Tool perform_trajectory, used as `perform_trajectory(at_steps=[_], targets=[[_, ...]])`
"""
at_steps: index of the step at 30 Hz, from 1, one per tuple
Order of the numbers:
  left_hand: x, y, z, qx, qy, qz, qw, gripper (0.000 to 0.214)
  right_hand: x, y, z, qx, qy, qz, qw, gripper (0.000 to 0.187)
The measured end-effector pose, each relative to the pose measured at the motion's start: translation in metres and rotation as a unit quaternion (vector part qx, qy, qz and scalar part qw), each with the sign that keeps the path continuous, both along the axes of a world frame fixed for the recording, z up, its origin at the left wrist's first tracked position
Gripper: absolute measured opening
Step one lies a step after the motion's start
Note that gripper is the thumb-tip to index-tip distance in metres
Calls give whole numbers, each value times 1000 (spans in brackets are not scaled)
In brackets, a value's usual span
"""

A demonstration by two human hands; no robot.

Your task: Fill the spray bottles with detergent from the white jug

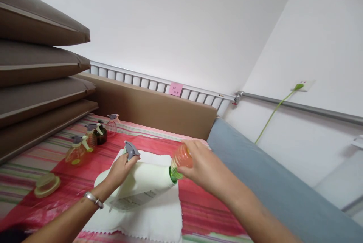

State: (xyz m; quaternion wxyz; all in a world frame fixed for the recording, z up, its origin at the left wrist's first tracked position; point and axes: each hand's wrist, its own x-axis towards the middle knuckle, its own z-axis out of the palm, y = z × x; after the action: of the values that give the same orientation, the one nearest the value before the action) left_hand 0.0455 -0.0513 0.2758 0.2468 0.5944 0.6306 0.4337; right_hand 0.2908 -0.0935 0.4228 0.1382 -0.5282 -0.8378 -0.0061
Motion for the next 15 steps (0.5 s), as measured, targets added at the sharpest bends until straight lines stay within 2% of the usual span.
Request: perform_trajectory(at_steps=[6, 15], targets=[[0, -3, 3, -3, -1, 6, 1000, 35, -28, -12, 6, 36, -96, 61, 993, 60], [1, -5, 3, -12, 11, 14, 1000, 36, -20, -11, 2, 24, -99, 82, 991, 59]])
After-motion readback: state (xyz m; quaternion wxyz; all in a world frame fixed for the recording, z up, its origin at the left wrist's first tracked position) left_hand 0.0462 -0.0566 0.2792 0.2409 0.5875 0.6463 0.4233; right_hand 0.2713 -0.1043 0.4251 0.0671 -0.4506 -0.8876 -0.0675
